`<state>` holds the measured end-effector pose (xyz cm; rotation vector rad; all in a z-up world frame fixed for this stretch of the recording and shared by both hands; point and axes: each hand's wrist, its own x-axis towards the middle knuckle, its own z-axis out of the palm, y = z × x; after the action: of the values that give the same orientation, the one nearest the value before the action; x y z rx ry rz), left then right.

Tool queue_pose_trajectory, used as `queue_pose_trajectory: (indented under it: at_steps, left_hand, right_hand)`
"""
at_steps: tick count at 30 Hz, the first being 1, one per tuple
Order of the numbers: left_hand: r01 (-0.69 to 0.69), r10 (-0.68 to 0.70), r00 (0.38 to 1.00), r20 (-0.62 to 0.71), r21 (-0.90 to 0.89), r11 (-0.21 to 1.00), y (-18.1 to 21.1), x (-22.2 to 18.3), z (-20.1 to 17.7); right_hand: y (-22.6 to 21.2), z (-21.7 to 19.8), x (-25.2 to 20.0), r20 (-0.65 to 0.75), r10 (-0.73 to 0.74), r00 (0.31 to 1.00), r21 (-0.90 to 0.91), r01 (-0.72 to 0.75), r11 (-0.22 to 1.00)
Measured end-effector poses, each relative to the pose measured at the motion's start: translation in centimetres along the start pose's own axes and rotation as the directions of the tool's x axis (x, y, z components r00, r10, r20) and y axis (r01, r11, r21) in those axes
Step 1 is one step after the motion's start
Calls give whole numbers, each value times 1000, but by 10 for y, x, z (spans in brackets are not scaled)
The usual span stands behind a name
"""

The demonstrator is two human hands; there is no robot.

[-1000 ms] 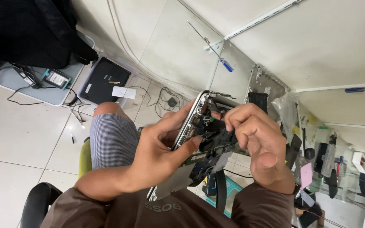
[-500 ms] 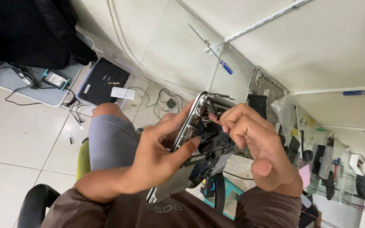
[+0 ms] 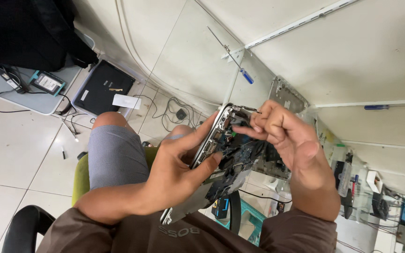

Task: The person works on the internal components of a disassembled laptop resting on their lap. They use their hands to connect and adjust small wires and connectors on the motherboard, occasionally lifting and tilting the device to access different areas.

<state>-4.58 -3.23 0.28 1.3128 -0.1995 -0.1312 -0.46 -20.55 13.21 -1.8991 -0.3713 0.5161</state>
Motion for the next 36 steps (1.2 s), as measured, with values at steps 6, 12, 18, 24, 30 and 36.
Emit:
queue_pose_trajectory:
  at_steps: [6,12,18,24,30,36]
  left_hand:
    - [65,-13,989,147,-357,932,5,12,-8]
    - [102,-32,976,216,-320,942,-8,30,-19]
    - [5,39,996,80,-486,874,-43,51,-25]
    - [-135,199,976,86,-475,870,-83,85,-38]
    - [-166,116,946,304,141,976,-29,97,-62]
    - [-217,216,976,16,13,976,-33,90,-33]
  right_hand:
    - [12,-1,8,-101,-111,989,-21,109,994]
    - [51,-10,2,-340,-259,904,-103,239,966]
    - [78,-34,-11,-322,-217,922,-595,-19,804]
    - [145,-67,-60,-560,-204,803,-658,-281,699]
    - [110,-41,-73,-618,-322,717,-738,-389,551]
    - [96,-18,-84,-565,-524,637,-823,-392,411]
